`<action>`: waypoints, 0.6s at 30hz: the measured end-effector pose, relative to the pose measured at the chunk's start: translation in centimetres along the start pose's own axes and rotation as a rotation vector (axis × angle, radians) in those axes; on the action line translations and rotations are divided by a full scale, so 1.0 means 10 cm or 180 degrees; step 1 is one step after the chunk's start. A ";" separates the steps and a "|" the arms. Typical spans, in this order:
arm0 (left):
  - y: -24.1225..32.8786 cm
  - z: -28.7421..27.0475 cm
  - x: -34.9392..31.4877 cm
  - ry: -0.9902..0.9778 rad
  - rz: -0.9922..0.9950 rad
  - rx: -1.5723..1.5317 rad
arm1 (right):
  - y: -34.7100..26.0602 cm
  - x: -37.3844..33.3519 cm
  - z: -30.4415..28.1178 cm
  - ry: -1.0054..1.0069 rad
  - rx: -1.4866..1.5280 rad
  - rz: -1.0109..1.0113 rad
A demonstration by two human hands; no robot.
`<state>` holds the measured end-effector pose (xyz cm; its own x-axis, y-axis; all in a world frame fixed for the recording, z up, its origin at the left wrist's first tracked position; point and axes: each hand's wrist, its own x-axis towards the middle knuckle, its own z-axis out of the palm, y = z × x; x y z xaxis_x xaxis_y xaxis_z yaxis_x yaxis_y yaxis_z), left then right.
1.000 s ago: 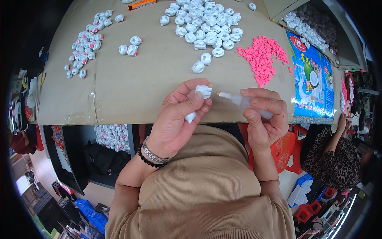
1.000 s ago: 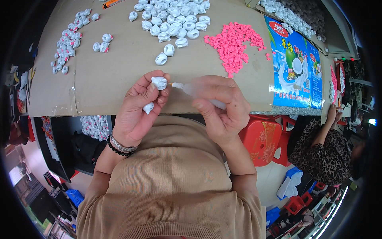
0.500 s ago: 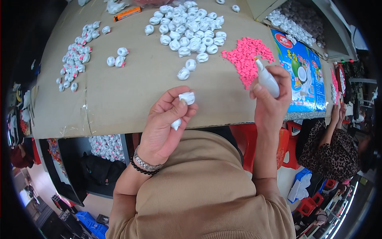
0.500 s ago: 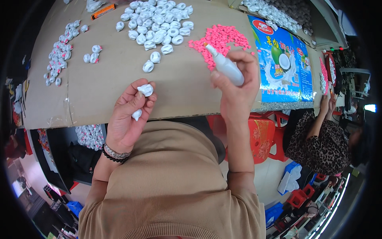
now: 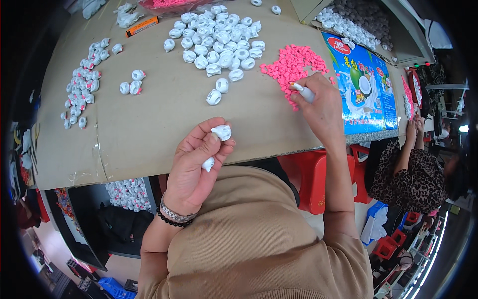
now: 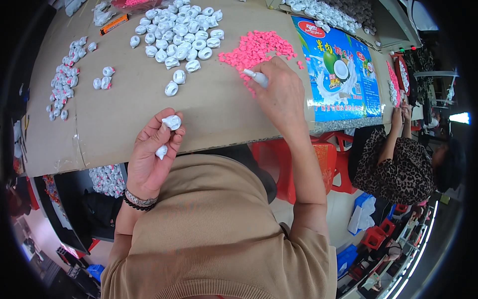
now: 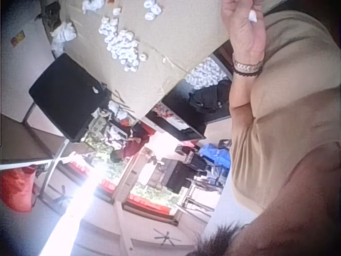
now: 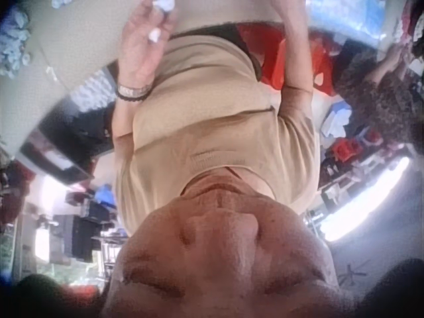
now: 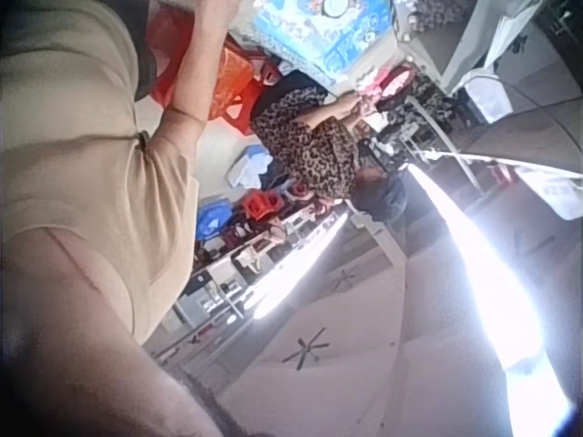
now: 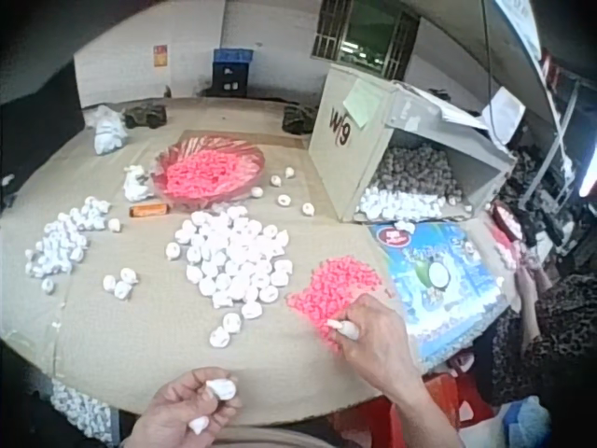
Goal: Gluing small plastic components together for toy assembly.
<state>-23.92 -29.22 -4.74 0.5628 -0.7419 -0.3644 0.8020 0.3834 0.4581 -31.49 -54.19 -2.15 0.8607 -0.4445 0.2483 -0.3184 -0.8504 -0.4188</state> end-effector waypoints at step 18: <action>-0.01 0.03 0.00 -0.0003 -0.0060 -0.0005 | -0.15 -0.09 0.15 -0.0287 0.0799 -0.0096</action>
<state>-24.08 -29.45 -4.53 0.5474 -0.7496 -0.3722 0.8128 0.3702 0.4498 -31.19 -52.08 -3.10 0.9038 -0.3836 0.1897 -0.1933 -0.7615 -0.6186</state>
